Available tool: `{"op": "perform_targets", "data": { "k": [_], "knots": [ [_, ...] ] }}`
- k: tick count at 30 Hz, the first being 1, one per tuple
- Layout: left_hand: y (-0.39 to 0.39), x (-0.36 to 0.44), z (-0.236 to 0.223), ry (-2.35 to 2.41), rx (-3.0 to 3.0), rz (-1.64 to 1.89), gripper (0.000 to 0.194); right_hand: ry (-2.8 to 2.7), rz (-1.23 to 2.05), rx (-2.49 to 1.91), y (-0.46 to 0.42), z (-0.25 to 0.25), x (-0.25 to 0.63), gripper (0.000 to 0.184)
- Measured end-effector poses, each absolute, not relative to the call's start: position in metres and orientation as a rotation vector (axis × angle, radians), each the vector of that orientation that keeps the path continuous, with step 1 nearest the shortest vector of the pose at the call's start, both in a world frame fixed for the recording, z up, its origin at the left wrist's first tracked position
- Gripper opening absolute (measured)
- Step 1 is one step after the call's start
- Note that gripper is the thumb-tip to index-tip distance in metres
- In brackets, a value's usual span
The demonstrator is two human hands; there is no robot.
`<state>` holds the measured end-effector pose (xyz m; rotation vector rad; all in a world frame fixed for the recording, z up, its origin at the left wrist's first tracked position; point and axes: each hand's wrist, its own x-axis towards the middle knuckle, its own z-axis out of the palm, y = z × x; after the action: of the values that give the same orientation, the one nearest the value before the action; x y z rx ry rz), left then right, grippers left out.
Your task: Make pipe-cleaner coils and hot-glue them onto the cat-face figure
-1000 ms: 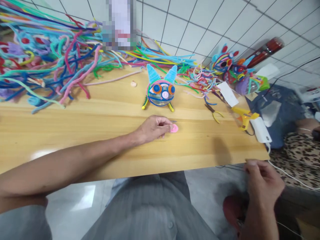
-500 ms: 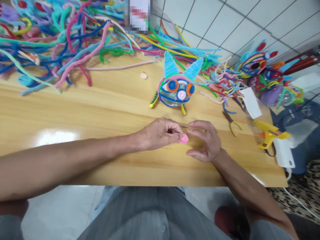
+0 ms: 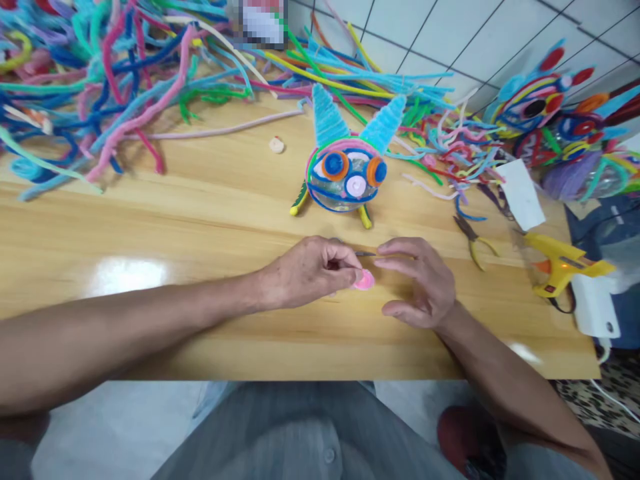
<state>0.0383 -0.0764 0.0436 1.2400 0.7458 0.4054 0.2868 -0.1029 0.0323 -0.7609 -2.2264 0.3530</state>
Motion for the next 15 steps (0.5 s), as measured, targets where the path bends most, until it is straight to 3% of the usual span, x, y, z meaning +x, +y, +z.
{"op": "perform_targets", "data": {
  "k": [15],
  "knots": [
    [-0.078,0.0381,0.0437,0.769,1.305,0.444,0.018,-2.19,0.49,-0.745,-0.1059,0.037,0.2836,0.057]
  ]
}}
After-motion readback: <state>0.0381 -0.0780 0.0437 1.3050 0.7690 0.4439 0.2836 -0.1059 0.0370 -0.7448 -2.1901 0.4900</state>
